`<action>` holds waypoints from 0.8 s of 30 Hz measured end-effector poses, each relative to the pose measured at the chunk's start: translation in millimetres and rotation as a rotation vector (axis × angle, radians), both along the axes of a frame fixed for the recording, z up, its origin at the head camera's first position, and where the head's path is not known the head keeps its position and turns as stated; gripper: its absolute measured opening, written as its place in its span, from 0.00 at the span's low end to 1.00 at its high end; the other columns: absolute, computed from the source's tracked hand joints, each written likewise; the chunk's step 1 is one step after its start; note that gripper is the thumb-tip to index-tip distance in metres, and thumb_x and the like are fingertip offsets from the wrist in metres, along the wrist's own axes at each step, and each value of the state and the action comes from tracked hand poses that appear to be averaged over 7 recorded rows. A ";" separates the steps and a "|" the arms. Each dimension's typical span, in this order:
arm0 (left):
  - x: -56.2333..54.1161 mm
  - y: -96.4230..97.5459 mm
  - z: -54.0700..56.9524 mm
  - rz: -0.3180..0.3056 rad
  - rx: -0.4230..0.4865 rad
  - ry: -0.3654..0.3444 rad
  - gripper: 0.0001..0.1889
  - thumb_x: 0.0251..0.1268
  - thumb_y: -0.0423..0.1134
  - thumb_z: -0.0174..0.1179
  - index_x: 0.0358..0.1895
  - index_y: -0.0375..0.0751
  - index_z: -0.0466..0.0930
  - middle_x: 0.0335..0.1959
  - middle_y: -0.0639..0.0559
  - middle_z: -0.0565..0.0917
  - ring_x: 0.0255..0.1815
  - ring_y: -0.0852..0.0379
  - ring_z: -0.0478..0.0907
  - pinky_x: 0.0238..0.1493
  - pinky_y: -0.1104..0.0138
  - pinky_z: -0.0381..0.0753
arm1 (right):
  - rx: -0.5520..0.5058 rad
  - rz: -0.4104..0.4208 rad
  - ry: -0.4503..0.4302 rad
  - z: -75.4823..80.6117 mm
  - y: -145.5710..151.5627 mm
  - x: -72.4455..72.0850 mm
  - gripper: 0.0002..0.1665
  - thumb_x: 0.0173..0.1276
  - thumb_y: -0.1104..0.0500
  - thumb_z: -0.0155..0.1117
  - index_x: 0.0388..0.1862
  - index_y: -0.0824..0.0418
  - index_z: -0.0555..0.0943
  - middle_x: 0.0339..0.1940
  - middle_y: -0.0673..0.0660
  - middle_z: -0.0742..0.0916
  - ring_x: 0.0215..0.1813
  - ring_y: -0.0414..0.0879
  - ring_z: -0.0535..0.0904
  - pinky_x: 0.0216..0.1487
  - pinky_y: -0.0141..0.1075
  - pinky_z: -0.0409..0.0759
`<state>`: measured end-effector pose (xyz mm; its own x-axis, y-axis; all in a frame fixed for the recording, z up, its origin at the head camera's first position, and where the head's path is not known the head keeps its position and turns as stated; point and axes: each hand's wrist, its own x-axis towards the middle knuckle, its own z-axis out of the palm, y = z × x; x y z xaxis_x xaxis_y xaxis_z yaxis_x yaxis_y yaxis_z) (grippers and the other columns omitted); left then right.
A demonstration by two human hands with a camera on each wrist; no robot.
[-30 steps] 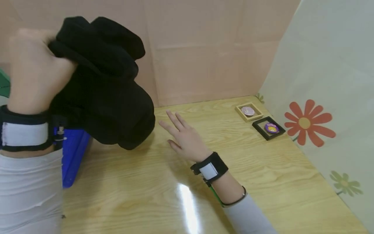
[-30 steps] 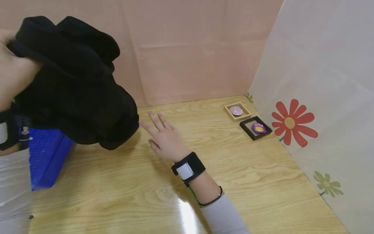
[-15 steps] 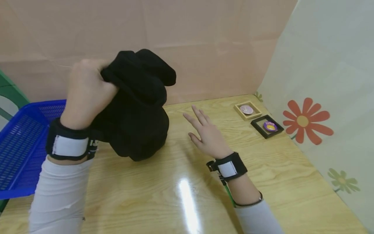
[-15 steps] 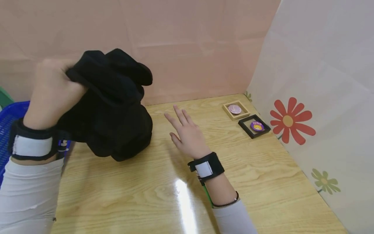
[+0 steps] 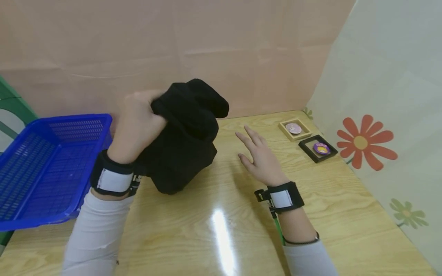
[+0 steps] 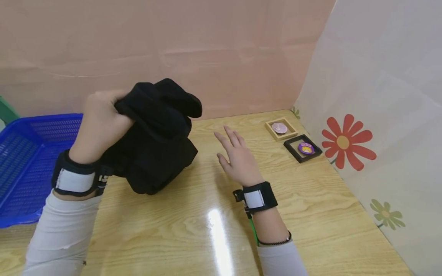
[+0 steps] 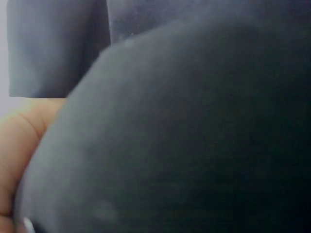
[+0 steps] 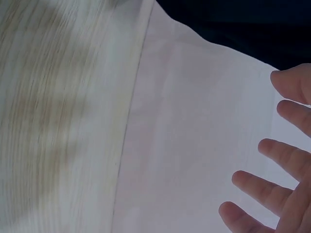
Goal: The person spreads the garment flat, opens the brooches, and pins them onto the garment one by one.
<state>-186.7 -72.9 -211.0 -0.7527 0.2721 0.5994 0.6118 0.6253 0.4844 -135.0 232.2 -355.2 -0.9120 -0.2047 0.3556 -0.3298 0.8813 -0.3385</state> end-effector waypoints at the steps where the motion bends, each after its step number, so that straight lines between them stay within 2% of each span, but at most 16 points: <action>1: -0.1 1.5 -2.3 -0.004 -0.005 -0.014 0.04 0.63 0.34 0.65 0.37 0.39 0.88 0.33 0.44 0.88 0.35 0.49 0.83 0.40 0.59 0.76 | -0.005 -0.003 0.001 -0.4 1.4 0.1 0.37 0.72 0.56 0.62 0.77 0.50 0.63 0.82 0.57 0.58 0.78 0.65 0.58 0.64 0.63 0.72; 3: 0.1 4.1 -7.2 -0.010 -0.023 -0.038 0.07 0.63 0.34 0.64 0.42 0.40 0.88 0.38 0.43 0.89 0.40 0.47 0.85 0.43 0.56 0.78 | -0.017 -0.011 0.001 -1.3 3.9 0.3 0.36 0.72 0.56 0.62 0.77 0.50 0.64 0.82 0.56 0.59 0.78 0.65 0.58 0.65 0.63 0.70; 10: 3.5 14.0 -26.8 -0.042 -0.079 -0.090 0.13 0.62 0.32 0.64 0.49 0.42 0.87 0.45 0.44 0.89 0.45 0.46 0.86 0.44 0.54 0.81 | -0.051 -0.033 -0.006 -9.1 14.7 2.8 0.35 0.72 0.55 0.62 0.76 0.53 0.66 0.80 0.58 0.63 0.78 0.64 0.58 0.69 0.63 0.66; 14: 3.2 23.7 -35.9 -0.082 -0.168 -0.139 0.22 0.54 0.23 0.58 0.54 0.39 0.85 0.50 0.44 0.88 0.44 0.49 0.84 0.43 0.57 0.80 | -0.066 -0.044 -0.019 -13.5 20.7 3.0 0.33 0.72 0.56 0.61 0.75 0.54 0.67 0.79 0.60 0.65 0.77 0.65 0.59 0.70 0.63 0.65; 17: 2.2 32.7 -42.3 -0.122 -0.244 -0.184 0.27 0.50 0.20 0.54 0.56 0.37 0.83 0.53 0.43 0.86 0.43 0.51 0.81 0.42 0.59 0.78 | -0.077 -0.049 -0.017 -14.4 23.9 3.5 0.32 0.72 0.57 0.62 0.73 0.56 0.69 0.77 0.62 0.67 0.76 0.65 0.60 0.70 0.62 0.64; 24: 2.1 43.4 -56.1 -0.143 -0.290 -0.250 0.27 0.51 0.19 0.53 0.57 0.36 0.82 0.54 0.43 0.85 0.39 0.50 0.75 0.36 0.62 0.73 | -0.091 -0.032 -0.021 -13.5 23.4 -0.4 0.26 0.73 0.56 0.60 0.69 0.59 0.73 0.73 0.63 0.73 0.75 0.65 0.61 0.72 0.61 0.61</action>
<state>-184.6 -29.5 -267.1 -0.8079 0.5153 0.2860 0.5882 0.6753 0.4450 -135.4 255.6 -368.7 -0.9249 -0.1431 0.3523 -0.2942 0.8563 -0.4244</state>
